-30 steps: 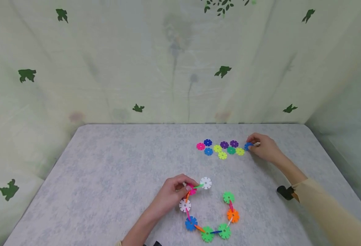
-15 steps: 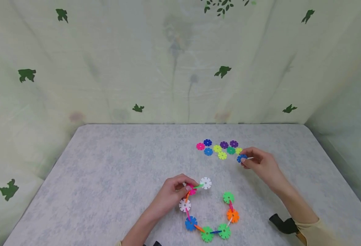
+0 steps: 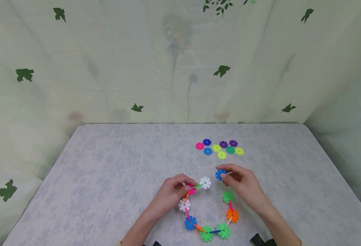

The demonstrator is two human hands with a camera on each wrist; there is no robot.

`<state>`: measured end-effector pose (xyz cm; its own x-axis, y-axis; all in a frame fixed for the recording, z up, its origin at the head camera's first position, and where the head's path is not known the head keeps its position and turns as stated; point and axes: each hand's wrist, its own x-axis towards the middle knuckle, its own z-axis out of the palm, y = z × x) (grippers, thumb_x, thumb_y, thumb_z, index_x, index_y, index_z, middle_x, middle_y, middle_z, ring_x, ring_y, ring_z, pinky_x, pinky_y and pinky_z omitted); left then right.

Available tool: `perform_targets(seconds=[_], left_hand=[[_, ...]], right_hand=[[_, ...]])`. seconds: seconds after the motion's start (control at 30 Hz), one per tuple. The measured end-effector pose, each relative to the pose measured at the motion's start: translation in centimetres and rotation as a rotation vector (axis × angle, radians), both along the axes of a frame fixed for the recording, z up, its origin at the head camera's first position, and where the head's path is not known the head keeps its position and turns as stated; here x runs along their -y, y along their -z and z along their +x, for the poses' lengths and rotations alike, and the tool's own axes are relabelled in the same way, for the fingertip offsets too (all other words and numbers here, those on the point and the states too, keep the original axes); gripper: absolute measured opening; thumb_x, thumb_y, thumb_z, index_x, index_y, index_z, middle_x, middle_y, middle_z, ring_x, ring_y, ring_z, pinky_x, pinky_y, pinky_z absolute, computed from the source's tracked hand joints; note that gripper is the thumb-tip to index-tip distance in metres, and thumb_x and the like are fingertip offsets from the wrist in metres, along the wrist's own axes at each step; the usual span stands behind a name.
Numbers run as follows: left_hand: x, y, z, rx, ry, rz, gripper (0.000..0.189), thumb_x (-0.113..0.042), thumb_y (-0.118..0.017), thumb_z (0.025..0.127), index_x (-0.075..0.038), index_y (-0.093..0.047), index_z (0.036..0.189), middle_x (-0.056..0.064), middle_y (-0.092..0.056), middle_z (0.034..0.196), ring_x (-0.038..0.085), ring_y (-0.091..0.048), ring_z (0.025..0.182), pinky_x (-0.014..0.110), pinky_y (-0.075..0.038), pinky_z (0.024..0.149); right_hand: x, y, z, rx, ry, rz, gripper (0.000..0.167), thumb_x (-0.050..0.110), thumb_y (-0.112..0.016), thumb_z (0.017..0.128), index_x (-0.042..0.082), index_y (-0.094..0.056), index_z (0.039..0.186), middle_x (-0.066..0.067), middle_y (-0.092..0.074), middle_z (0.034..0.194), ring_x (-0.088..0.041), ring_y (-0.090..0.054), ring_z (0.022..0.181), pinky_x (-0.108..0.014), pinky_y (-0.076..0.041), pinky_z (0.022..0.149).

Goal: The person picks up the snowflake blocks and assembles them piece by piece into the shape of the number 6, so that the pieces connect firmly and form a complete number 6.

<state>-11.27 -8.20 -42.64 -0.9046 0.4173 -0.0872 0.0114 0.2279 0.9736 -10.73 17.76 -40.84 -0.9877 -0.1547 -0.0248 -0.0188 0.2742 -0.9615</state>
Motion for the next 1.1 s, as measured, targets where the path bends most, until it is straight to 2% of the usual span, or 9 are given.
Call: perform_targets(seconds=[0.1, 0.23, 0.43, 0.63, 0.77, 1.0, 1.1], left_hand=[[-0.1, 0.0, 0.0, 0.002, -0.007, 0.018, 0.025, 0.0, -0.055, 0.098, -0.013, -0.074, 0.106, 0.003, -0.066, 0.105, 0.018, -0.055, 0.076, 0.023, -0.045, 0.064], [0.1, -0.1, 0.1, 0.015, -0.017, 0.038, 0.024, 0.0, -0.055, 0.098, -0.012, -0.073, 0.107, 0.004, -0.065, 0.106, 0.017, -0.053, 0.075, 0.022, -0.043, 0.062], [0.2, 0.0, 0.0, 0.04, -0.022, 0.041, 0.023, -0.003, -0.055, 0.099, -0.012, -0.073, 0.109, 0.003, -0.065, 0.104, 0.017, -0.05, 0.071, 0.022, -0.042, 0.059], [0.1, 0.1, -0.1, 0.052, -0.026, 0.033, 0.022, -0.004, -0.056, 0.098, -0.013, -0.073, 0.108, 0.003, -0.063, 0.097, 0.015, -0.048, 0.066, 0.022, -0.04, 0.057], [-0.2, 0.1, 0.0, 0.104, -0.025, 0.055, 0.019, -0.006, -0.057, 0.097, -0.011, -0.07, 0.11, 0.005, -0.059, 0.09, 0.015, -0.047, 0.061, 0.022, -0.041, 0.057], [-0.8, 0.3, 0.1, 0.202, -0.004, 0.148, 0.022, -0.012, -0.06, 0.098, -0.005, -0.063, 0.119, 0.009, -0.055, 0.097, 0.015, -0.049, 0.054, 0.023, -0.046, 0.052], [-1.0, 0.5, 0.2, 0.237, 0.019, 0.154, 0.022, -0.018, -0.063, 0.097, -0.006, -0.065, 0.115, 0.008, -0.058, 0.086, 0.014, -0.048, 0.048, 0.023, -0.045, 0.047]], right_hand=[[0.7, 0.1, 0.2, 0.029, -0.007, -0.009, 0.026, 0.01, -0.065, 0.095, 0.005, -0.066, 0.121, -0.011, -0.065, 0.103, -0.036, -0.064, 0.085, -0.038, -0.057, 0.078], [1.7, 0.1, 0.3, 0.055, 0.038, 0.017, 0.021, 0.003, -0.067, 0.092, 0.006, -0.067, 0.113, -0.011, -0.066, 0.1, -0.031, -0.067, 0.083, -0.036, -0.057, 0.076], [2.3, 0.3, 0.3, 0.063, 0.069, 0.054, 0.016, 0.0, -0.07, 0.089, 0.008, -0.069, 0.103, -0.008, -0.066, 0.096, -0.027, -0.068, 0.083, -0.035, -0.057, 0.077], [2.3, 0.3, 0.4, 0.051, 0.066, 0.05, 0.015, 0.0, -0.07, 0.089, 0.009, -0.069, 0.101, -0.008, -0.066, 0.098, -0.027, -0.067, 0.089, -0.036, -0.057, 0.078], [2.4, 0.4, 0.6, 0.047, 0.054, 0.042, 0.014, 0.002, -0.071, 0.089, 0.01, -0.07, 0.1, -0.007, -0.067, 0.098, -0.027, -0.067, 0.091, -0.035, -0.057, 0.078], [3.1, 0.5, 0.8, 0.045, 0.018, 0.018, 0.011, 0.005, -0.071, 0.09, 0.01, -0.07, 0.1, -0.007, -0.067, 0.1, -0.027, -0.068, 0.088, -0.034, -0.057, 0.077], [3.3, 0.5, 0.9, 0.06, 0.009, 0.016, 0.011, 0.007, -0.071, 0.09, 0.01, -0.07, 0.1, -0.007, -0.067, 0.1, -0.027, -0.068, 0.086, -0.034, -0.057, 0.077]])
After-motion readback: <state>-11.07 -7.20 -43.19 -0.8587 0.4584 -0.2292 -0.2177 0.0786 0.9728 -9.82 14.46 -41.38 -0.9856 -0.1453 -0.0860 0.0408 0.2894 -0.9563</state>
